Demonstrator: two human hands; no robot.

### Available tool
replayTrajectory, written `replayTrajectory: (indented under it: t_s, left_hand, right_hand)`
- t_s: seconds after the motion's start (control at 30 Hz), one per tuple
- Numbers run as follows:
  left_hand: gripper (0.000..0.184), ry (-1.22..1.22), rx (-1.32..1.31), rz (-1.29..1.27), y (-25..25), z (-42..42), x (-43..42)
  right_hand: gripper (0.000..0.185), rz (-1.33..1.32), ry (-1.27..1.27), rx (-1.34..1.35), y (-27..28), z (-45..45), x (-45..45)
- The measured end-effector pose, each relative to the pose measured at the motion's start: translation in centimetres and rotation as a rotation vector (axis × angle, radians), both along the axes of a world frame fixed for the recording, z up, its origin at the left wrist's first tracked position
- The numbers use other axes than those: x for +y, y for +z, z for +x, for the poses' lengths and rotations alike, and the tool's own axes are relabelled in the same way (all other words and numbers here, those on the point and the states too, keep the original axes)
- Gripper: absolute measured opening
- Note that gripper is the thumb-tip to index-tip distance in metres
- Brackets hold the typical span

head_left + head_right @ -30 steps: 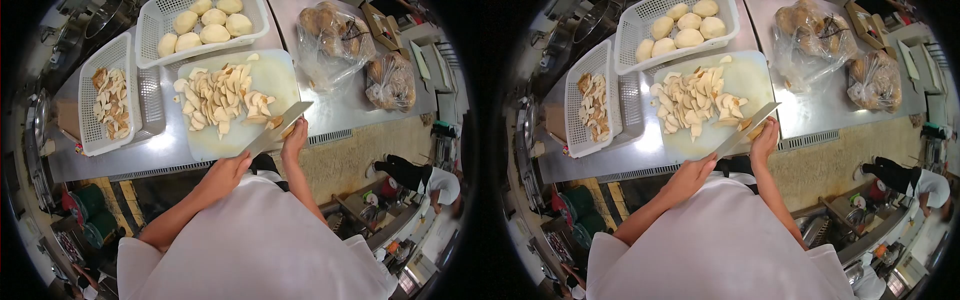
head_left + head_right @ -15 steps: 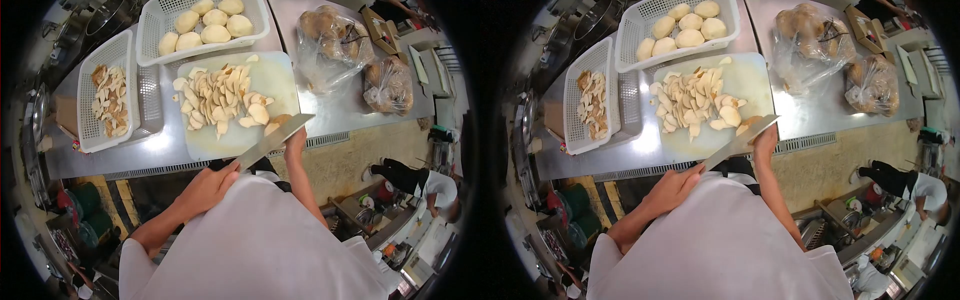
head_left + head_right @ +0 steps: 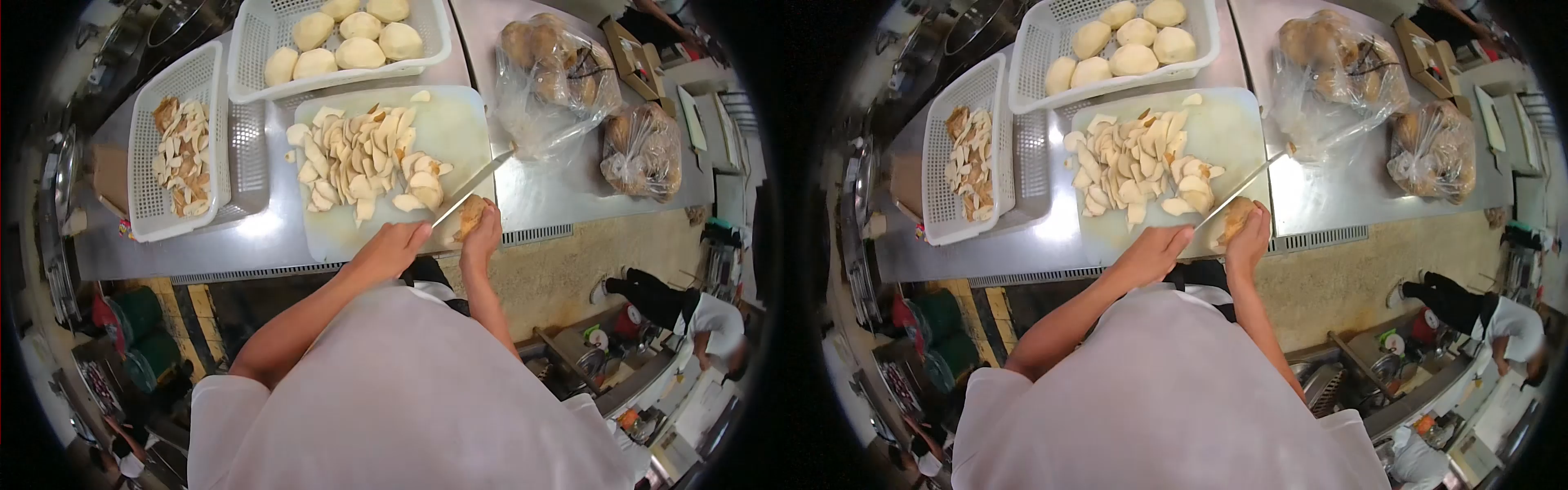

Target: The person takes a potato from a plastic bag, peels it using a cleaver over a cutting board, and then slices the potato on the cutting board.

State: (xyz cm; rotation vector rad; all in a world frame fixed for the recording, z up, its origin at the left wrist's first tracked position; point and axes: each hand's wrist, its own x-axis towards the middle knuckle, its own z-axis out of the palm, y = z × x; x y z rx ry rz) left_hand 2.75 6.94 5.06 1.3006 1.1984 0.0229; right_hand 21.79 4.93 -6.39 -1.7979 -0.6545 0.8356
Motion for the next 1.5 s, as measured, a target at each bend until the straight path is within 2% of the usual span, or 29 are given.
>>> replayTrajectory:
  t_s: [0.03, 0.1, 0.2, 0.27, 0.4, 0.5, 0.6, 0.67, 0.77, 0.8, 0.87, 0.93, 1.0, 1.03, 1.1, 1.13, 1.2, 1.27, 1.3, 1.33, 1.4, 1.43, 1.5]
  left_hand:
    - [0.042, -0.02, 0.002, -0.009, 0.6, -0.9, -1.1]
    - [0.036, 0.089, -0.123, 0.294, 2.7, -2.9, -3.9]
    - [0.037, 0.048, -0.115, 0.311, 6.7, -5.3, -6.6]
    - [0.043, -0.044, 0.045, 0.181, 8.6, -5.8, -7.3]
    - [0.043, -0.098, 0.118, 0.155, 8.6, -5.5, -7.6]
    - [0.043, -0.071, 0.088, 0.221, 6.9, -4.1, -7.0]
    - [0.04, -0.075, 0.109, 0.241, 2.8, -1.5, -5.0]
    - [0.041, 0.051, 0.035, 0.302, -1.2, 0.4, -3.6]
    - [0.04, 0.061, -0.1, 0.326, -2.2, -1.4, -3.4]
    - [0.042, 0.064, -0.048, 0.151, 1.9, -2.0, -3.3]
    - [0.043, 0.028, -0.009, 0.128, 5.4, -4.1, -4.6]
    - [0.044, 0.001, 0.022, 0.109, 5.9, -5.0, -5.5]
    - [0.037, 0.022, 0.068, -0.007, 5.5, -5.3, -5.8]
    - [0.037, 0.024, 0.071, -0.007, 4.3, -5.1, -6.0]
    - [0.045, 0.098, -0.122, 0.46, -1.0, -3.5, -6.4]
    - [0.046, 0.131, -0.143, 0.604, -4.4, -2.2, -6.2]
    - [0.047, 0.173, -0.168, 0.756, -6.2, -0.1, -4.0]
    - [0.049, 0.198, -0.127, 0.023, -4.4, 0.8, -1.2]
    - [0.049, 0.203, -0.142, 0.032, -4.3, 0.9, -0.4]
    - [0.048, 0.237, -0.122, -0.075, -4.3, 0.8, 0.0]
    - [0.051, 0.314, -0.099, -0.207, -4.3, -0.1, 0.6]
    - [0.051, 0.317, -0.105, -0.203, -5.1, -1.0, 0.3]
    - [0.052, 0.372, -0.178, -0.189, -6.8, -2.9, -0.7]
  right_hand:
    - [0.046, -0.009, -0.02, 0.002, -0.7, 0.3, -0.2]
    - [0.046, 0.021, 0.027, -0.052, -1.9, 1.0, -0.4]
    - [0.046, 0.028, -0.052, 0.024, -1.7, 0.4, -0.2]
    - [0.046, 0.0, -0.059, 0.053, -2.2, 0.5, -0.5]
    - [0.043, 0.038, -0.083, 0.093, -4.0, 0.4, -1.0]
    - [0.042, 0.025, -0.058, 0.097, -0.4, -0.3, -0.6]
    - [0.043, 0.014, -0.07, 0.087, -0.6, -0.2, -0.3]
    - [0.043, 0.016, -0.046, 0.03, 0.4, -0.7, -0.6]
    - [0.043, 0.029, -0.009, -0.07, 0.3, 0.0, 0.3]
    - [0.043, 0.01, 0.005, -0.109, 0.0, 0.2, -0.2]
    - [0.044, 0.005, 0.006, -0.068, 0.7, -0.1, -0.2]
    - [0.044, 0.006, 0.016, -0.035, 0.4, 0.1, -0.3]
    - [0.044, 0.017, -0.023, 0.022, -0.4, 0.1, -0.3]
    - [0.044, 0.017, -0.022, 0.026, -0.5, 0.1, -0.2]
    - [0.044, 0.003, 0.004, -0.002, -0.3, 0.2, 0.0]
    - [0.044, 0.008, 0.008, -0.004, 0.0, 0.1, 0.1]
    - [0.045, -0.026, 0.024, -0.025, 1.2, -0.4, -0.1]
    - [0.045, 0.013, 0.035, 0.031, 1.5, -0.4, -0.4]
    - [0.045, 0.04, 0.035, 0.089, 1.6, -0.1, -0.7]
    - [0.045, 0.043, 0.042, 0.076, 0.9, 1.0, -1.3]
    - [0.043, 0.072, 0.165, 0.39, -0.4, 3.4, -1.6]
    - [0.043, 0.075, 0.169, 0.385, 1.7, 3.2, -1.8]
    - [0.053, -0.271, 0.187, 0.494, 5.8, 3.4, -2.2]
